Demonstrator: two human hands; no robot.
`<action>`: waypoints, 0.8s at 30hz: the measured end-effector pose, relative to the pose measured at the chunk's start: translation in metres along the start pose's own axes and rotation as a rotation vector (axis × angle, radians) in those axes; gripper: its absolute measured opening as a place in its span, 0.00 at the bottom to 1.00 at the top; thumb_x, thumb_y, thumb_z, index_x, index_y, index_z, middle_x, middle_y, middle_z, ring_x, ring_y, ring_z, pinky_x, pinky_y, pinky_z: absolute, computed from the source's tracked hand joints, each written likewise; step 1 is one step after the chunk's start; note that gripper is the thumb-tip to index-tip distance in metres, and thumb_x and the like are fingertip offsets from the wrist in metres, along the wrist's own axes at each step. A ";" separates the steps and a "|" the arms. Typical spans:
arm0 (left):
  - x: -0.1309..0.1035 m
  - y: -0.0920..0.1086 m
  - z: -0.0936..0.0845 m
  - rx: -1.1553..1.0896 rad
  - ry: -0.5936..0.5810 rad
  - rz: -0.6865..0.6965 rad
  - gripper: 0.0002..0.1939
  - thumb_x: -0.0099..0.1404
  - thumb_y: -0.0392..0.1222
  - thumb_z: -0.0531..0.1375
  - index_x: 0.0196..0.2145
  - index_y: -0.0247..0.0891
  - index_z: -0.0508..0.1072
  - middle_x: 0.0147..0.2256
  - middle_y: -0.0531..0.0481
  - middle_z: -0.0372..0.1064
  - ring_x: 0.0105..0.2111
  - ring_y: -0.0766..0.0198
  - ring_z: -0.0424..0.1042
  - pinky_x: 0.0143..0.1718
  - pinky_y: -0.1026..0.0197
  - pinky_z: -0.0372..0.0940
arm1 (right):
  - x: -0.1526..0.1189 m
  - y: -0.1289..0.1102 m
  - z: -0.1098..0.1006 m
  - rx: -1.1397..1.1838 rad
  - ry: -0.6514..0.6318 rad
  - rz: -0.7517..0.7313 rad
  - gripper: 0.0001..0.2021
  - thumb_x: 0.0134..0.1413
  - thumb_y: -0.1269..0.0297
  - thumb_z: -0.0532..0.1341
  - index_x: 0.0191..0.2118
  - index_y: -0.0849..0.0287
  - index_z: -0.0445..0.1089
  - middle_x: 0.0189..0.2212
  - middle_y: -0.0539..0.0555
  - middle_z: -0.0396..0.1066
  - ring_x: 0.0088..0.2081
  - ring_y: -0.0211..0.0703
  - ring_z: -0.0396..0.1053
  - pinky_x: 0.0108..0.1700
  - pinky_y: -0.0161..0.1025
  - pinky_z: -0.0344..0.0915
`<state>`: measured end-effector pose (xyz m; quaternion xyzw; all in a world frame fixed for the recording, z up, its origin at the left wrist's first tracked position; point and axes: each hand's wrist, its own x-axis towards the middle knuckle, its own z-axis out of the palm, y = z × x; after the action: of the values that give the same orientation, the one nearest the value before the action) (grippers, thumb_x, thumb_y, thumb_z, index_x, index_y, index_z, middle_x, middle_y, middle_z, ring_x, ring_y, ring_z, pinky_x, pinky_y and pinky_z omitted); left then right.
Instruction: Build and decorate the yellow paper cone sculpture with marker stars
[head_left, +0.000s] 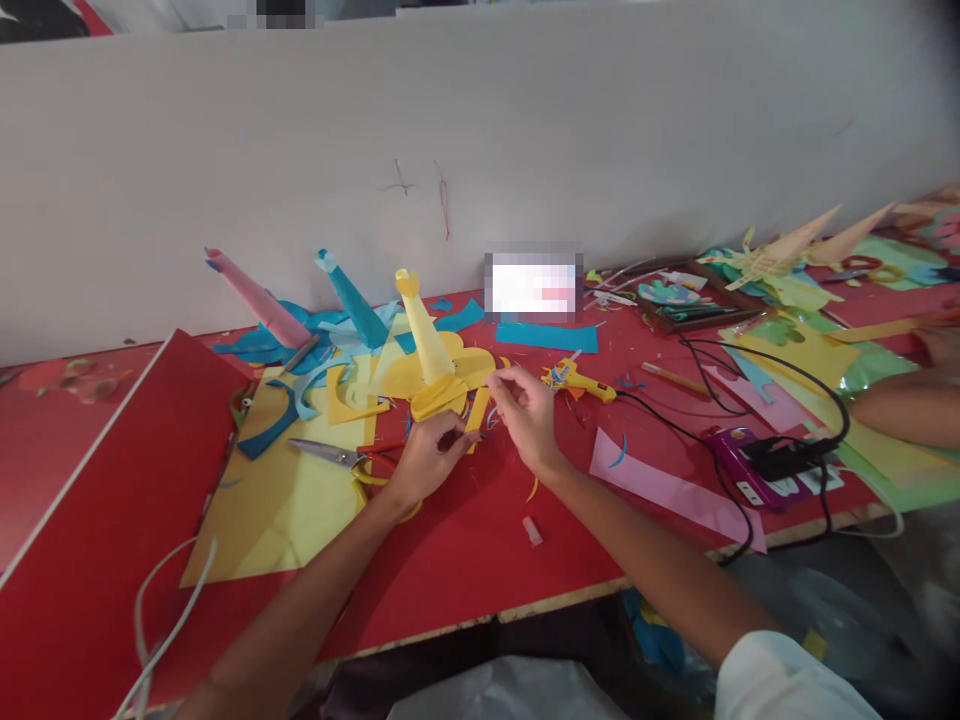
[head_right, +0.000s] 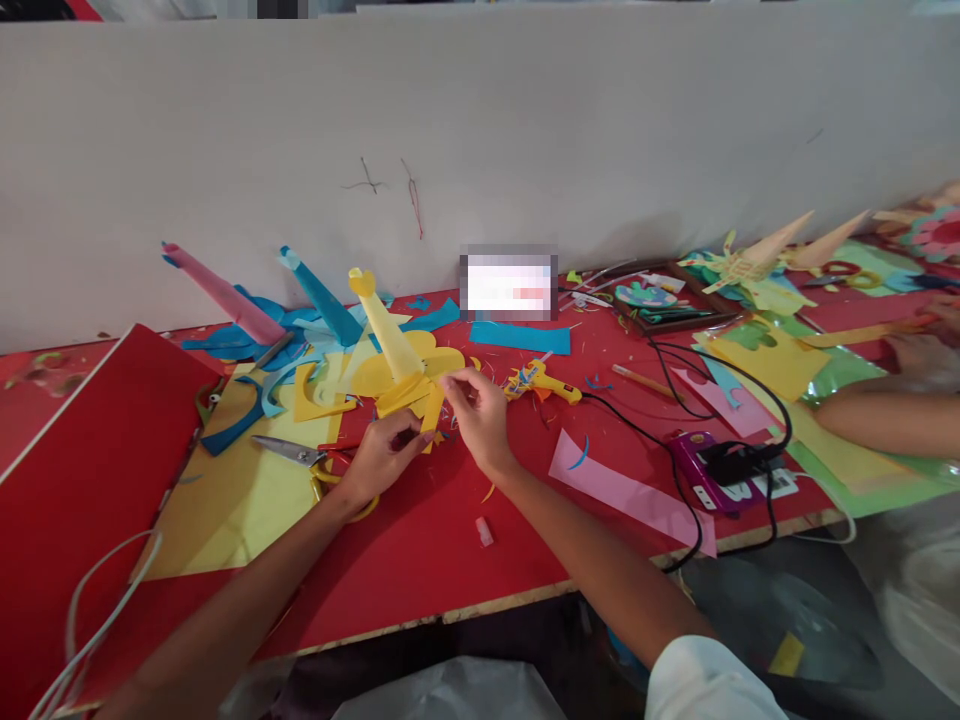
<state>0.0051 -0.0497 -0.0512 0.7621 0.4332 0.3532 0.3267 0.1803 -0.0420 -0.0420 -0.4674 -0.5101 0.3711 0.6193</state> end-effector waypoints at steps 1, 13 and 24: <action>0.000 0.000 0.000 0.003 0.012 0.001 0.17 0.69 0.50 0.61 0.26 0.39 0.68 0.24 0.53 0.65 0.25 0.67 0.61 0.29 0.63 0.56 | 0.002 0.000 -0.002 0.007 0.029 -0.001 0.18 0.61 0.44 0.63 0.34 0.54 0.70 0.26 0.50 0.68 0.26 0.39 0.62 0.29 0.37 0.60; -0.001 -0.005 0.000 -0.026 0.142 -0.028 0.21 0.70 0.55 0.60 0.26 0.38 0.66 0.24 0.55 0.60 0.25 0.68 0.59 0.29 0.64 0.56 | 0.003 0.002 -0.002 0.140 -0.063 -0.054 0.13 0.65 0.48 0.63 0.42 0.53 0.70 0.28 0.47 0.65 0.23 0.35 0.62 0.26 0.37 0.59; 0.000 -0.002 -0.001 -0.011 0.150 -0.037 0.19 0.70 0.53 0.59 0.26 0.39 0.65 0.24 0.56 0.59 0.25 0.68 0.58 0.29 0.64 0.56 | 0.002 0.001 -0.001 0.243 -0.031 -0.041 0.08 0.66 0.62 0.57 0.33 0.54 0.65 0.25 0.45 0.64 0.21 0.32 0.61 0.24 0.34 0.58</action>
<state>0.0029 -0.0488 -0.0526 0.7236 0.4686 0.4056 0.3038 0.1821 -0.0405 -0.0423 -0.3727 -0.4803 0.4247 0.6708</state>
